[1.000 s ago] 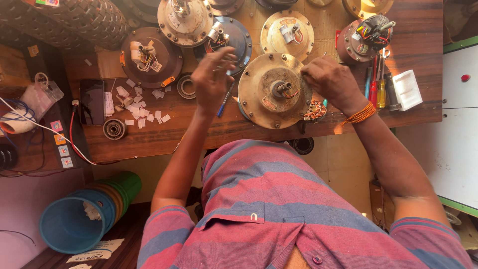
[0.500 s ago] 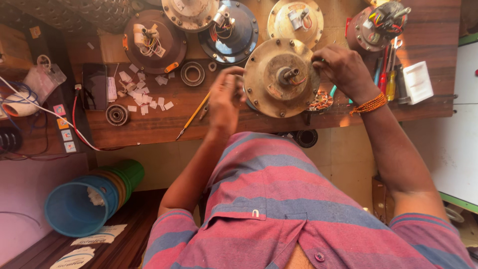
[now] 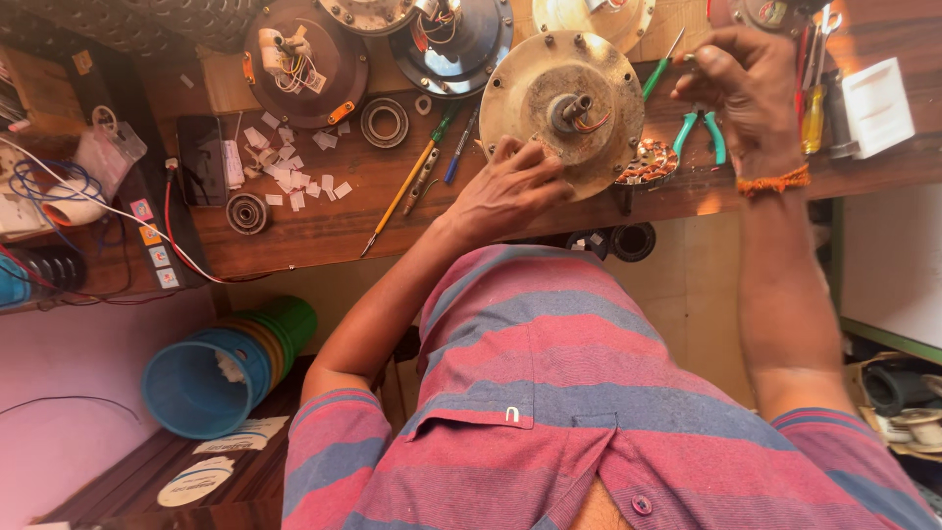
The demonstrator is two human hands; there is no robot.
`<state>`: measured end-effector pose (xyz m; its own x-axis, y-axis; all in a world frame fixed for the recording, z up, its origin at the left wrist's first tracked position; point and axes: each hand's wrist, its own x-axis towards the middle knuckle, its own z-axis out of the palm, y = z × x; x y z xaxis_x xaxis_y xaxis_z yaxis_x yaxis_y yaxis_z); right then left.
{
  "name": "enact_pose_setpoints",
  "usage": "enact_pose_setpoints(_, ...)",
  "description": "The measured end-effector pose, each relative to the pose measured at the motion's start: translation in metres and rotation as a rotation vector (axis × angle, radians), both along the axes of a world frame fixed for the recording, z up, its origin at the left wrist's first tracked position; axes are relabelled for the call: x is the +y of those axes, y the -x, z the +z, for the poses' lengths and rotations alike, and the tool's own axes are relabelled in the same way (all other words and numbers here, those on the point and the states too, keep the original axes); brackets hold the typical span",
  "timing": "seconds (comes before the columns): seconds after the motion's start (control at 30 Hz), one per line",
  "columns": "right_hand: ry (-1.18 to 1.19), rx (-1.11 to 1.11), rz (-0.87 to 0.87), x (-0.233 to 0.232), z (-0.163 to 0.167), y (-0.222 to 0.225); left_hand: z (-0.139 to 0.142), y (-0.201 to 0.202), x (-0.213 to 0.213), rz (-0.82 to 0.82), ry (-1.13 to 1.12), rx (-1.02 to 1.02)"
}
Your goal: The person works at a cluttered workbench on an electric motor, unscrewing and removing its end cover by hand and with a screwdriver, then handling the rotor and stator windings and using pliers and a screwdriver on the motor parts.
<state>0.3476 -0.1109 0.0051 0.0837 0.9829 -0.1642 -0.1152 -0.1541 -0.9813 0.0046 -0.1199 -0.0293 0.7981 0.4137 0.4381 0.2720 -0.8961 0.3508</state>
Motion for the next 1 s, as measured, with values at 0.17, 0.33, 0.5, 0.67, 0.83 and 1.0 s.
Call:
enact_pose_setpoints(0.17, 0.04, 0.566, -0.194, -0.036, -0.066, -0.007, -0.004, -0.002, 0.001, 0.02, 0.093, -0.068)
enact_pose_setpoints(0.33, 0.078, 0.72, -0.28, -0.082, -0.105, -0.018, 0.002, 0.001, 0.001, 0.044, 0.147, -0.004)
enact_pose_setpoints(0.5, 0.077, 0.792, -0.342, -0.116, -0.127, -0.018, 0.003, -0.011, -0.009, 0.083, 0.174, -0.024)
enact_pose_setpoints(0.67, 0.067, 0.749, -0.418, -0.141, -0.142, -0.002, 0.013, -0.017, -0.007, 0.071, 0.094, 0.014)
enact_pose_setpoints(0.83, 0.14, 0.722, -0.483, -0.167, -0.134, 0.022, 0.037, -0.042, -0.015, -0.014, 0.018, -0.07)
enact_pose_setpoints(1.0, 0.214, 1.266, -0.505, -0.18, -0.129, 0.047, 0.023, -0.13, -0.047, -0.214, 0.01, 0.121)
